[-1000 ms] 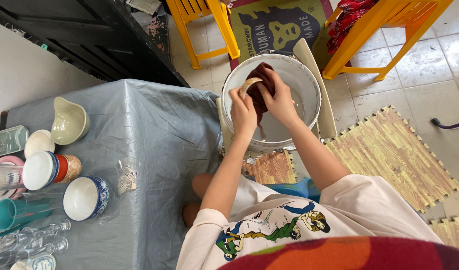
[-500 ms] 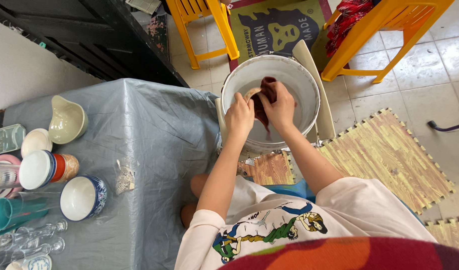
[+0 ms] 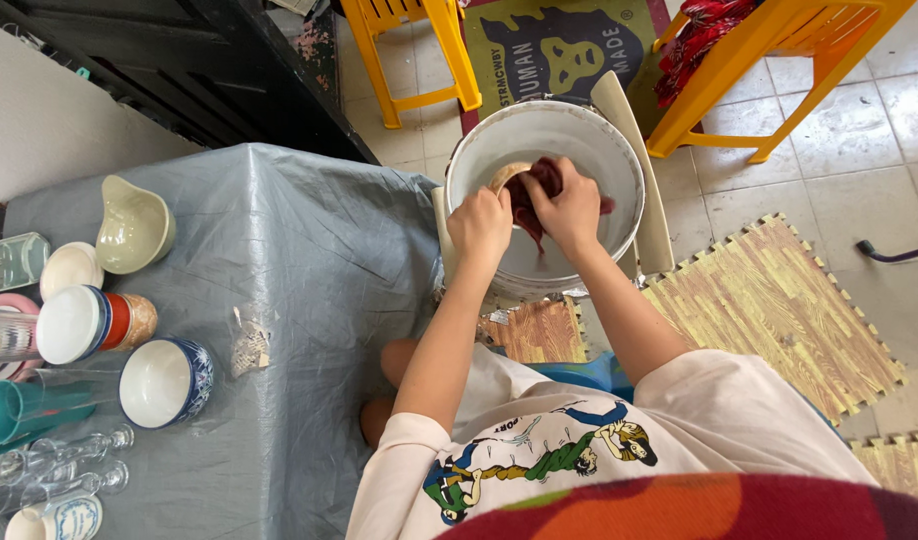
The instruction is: The person unwraps ceramic bowls and cups from newspaper wrapping and places the paper aside. They then wipe the pottery with a dark cloth, dipping it in a bucket of water, and place cleaned pieces onto a white shelf.
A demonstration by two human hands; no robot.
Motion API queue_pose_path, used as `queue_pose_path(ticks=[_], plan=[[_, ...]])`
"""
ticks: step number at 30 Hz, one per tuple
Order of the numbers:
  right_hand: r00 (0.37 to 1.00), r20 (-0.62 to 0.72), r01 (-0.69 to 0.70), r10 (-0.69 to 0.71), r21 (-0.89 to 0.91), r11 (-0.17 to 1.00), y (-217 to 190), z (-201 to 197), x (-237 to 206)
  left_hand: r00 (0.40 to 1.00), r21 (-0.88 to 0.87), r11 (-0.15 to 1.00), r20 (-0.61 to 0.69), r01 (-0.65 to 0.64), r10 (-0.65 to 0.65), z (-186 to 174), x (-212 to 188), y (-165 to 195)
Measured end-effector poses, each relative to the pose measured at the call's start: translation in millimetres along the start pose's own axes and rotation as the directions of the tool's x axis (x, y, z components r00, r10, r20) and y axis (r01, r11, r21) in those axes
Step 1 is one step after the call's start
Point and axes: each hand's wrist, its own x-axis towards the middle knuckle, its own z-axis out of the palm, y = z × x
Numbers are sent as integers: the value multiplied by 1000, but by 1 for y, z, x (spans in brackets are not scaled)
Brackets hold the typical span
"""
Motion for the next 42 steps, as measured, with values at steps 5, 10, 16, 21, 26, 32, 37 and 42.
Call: queue_pose_path(ticks=[5,10,16,21,26,32,37,42], plan=[[997,-70,18,28,584,811,-8,18,-11,995,-320,945,-50,68,-89,11,3,3],[998,28,42,-53,302,953,6,3,-8,1000,-85,996,-27,-18,16,-6,-11,1],[1000,0,-29,29,241,970,14,11,-8,996,-122,992,-93,-29,17,-9,-14,13],[989,-118,139,-85,607,782,15,19,-28,995,-350,933,-31,80,-97,-9,-20,20],[995,77,52,-58,67,996,26,-14,-22,975,30,998,213,56,-61,-16,-28,16],[989,-145,61,5,448,892,19,13,-28,996,-294,951,32,94,-88,4,-23,21],[998,-43,54,-39,433,900,20,11,-25,992,-289,950,72,117,-101,0,-28,14],[977,141,-171,160,73,983,9,-9,-15,1000,-133,991,2,11,-11,-5,-23,8]])
